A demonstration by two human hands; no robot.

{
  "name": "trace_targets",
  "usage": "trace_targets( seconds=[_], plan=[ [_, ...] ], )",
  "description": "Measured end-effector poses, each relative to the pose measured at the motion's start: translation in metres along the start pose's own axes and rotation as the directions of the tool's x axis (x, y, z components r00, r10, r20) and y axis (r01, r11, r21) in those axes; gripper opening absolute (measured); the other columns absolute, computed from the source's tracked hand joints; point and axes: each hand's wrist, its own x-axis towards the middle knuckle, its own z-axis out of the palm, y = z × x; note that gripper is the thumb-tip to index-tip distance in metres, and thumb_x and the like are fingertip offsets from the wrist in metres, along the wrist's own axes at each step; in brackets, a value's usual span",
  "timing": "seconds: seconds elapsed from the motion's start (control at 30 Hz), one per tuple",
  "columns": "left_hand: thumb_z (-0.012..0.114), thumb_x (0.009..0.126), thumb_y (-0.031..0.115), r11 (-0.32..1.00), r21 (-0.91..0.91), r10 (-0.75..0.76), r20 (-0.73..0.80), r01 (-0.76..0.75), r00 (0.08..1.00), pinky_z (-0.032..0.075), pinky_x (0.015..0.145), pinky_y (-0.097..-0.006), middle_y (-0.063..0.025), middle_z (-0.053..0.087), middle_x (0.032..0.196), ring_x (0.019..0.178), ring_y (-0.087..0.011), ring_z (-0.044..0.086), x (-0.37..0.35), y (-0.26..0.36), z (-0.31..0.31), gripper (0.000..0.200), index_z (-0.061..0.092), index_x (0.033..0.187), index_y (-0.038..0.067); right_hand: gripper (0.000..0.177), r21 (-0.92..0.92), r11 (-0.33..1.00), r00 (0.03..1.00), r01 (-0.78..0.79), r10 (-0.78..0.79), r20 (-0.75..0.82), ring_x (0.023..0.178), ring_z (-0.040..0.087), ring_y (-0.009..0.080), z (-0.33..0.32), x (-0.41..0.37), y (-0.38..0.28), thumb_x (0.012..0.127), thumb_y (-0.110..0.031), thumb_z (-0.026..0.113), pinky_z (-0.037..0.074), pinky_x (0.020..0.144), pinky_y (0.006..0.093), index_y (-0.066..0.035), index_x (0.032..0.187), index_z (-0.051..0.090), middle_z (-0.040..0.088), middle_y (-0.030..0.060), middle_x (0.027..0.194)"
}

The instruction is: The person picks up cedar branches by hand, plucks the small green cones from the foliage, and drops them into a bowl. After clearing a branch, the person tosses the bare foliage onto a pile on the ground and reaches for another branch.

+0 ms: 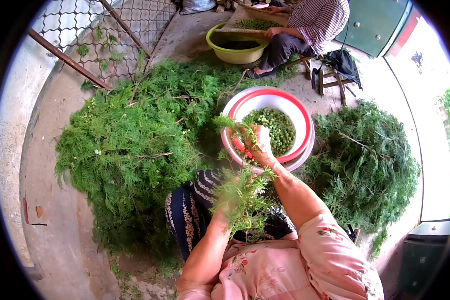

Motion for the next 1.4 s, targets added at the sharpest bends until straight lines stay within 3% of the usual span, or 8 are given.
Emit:
trace_targets(
  seconds=[0.27,0.87,0.97,1.0,1.07,1.13,1.3,1.4],
  plan=[
    [0.066,0.079,0.022,0.988,-0.151,-0.048,-0.032,0.042,0.998,0.047,0.076,-0.0255,-0.0104,0.055,0.113,0.094,-0.0143,0.056,0.003,-0.004,-0.012,0.056,0.044,0.124,-0.002,0.03,0.126,0.99,0.984,-0.06,0.08,-0.162,0.043,0.048,0.0289,0.019,0.002,0.016,0.077,-0.025,0.059,0.041,0.047,0.0376,0.001,0.062,0.056,0.048,0.0175,0.049],
    [0.065,0.08,0.02,0.969,-0.247,-0.044,-0.086,0.021,0.995,0.048,0.073,-0.0255,-0.0081,0.058,0.104,0.086,-0.0146,0.057,0.004,-0.009,-0.012,0.048,0.049,0.12,-0.001,0.025,-0.158,0.982,0.971,0.102,-0.133,-0.199,0.053,0.052,0.0368,0.032,0.014,0.043,0.074,-0.023,0.06,0.043,0.051,0.0417,-0.003,0.06,0.053,0.05,0.0192,0.056],
    [0.046,0.091,0.021,0.99,-0.14,-0.045,-0.214,0.015,0.976,0.051,0.059,-0.0222,-0.0049,0.058,0.102,0.077,-0.0117,0.06,0.006,0.004,0.013,0.033,0.048,0.118,0.003,0.028,-0.139,0.987,0.984,-0.082,0.058,-0.169,0.05,0.053,0.0288,0.033,0.019,0.036,0.082,-0.025,0.054,0.042,0.047,0.0374,-0.006,0.061,0.054,0.05,0.0118,0.053],
    [0.047,0.091,0.021,0.997,-0.07,0.008,-0.153,-0.019,0.988,0.051,0.06,-0.0215,-0.0045,0.058,0.103,0.078,-0.0111,0.059,0.006,0.003,0.011,0.033,0.048,0.118,0.003,0.027,0.064,0.983,0.973,-0.17,0.178,-0.146,0.049,0.052,0.0248,0.039,0.022,0.046,0.084,-0.025,0.053,0.042,0.046,0.0347,-0.007,0.065,0.055,0.051,0.0083,0.054],
    [0.049,0.09,0.02,0.998,-0.01,0.053,-0.078,-0.054,0.996,0.05,0.063,-0.0201,-0.0035,0.057,0.104,0.08,-0.0099,0.059,0.004,0.002,0.007,0.033,0.048,0.119,0.003,0.026,0.444,0.831,0.921,-0.335,0.387,-0.03,0.048,0.051,0.0167,0.054,0.027,0.074,0.088,-0.027,0.05,0.041,0.043,0.0293,-0.009,0.071,0.058,0.052,0.0013,0.057],
    [0.053,0.088,0.019,0.995,-0.1,-0.005,-0.112,-0.006,0.994,0.049,0.065,-0.0191,-0.0025,0.057,0.104,0.082,-0.0087,0.058,0.001,0.005,0.012,0.035,0.048,0.119,0.003,0.018,0.836,0.419,0.914,-0.354,0.344,0.215,0.051,0.049,0.0114,0.021,0.002,0.001,0.087,-0.025,0.051,0.04,0.042,0.0249,-0.01,0.081,0.058,0.052,-0.0028,0.064],
    [0.055,0.087,0.019,0.999,-0.025,-0.04,-0.115,0.037,0.993,0.048,0.071,-0.0214,-0.0014,0.057,0.101,0.084,-0.0091,0.057,0.003,-0.001,0.002,0.033,0.052,0.115,0.002,0.025,0.848,0.3,0.897,-0.437,0.21,0.389,0.066,0.054,0.0114,0.0,-0.008,-0.011,0.087,-0.031,0.056,0.048,0.058,0.0249,-0.01,0.101,0.055,0.055,-0.0011,0.08],
    [0.052,0.089,0.02,0.966,-0.21,-0.196,-0.216,0.15,0.957,0.047,0.071,-0.0211,-0.0016,0.059,0.098,0.083,-0.0082,0.056,0.006,0.004,0.013,0.029,0.055,0.111,0.002,0.015,0.865,0.181,0.87,-0.467,0.27,0.413,0.058,0.053,0.0091,-0.004,-0.003,-0.016,0.087,-0.02,0.055,0.043,0.047,0.0214,-0.005,0.092,0.055,0.057,0.0005,0.074]
  ],
)
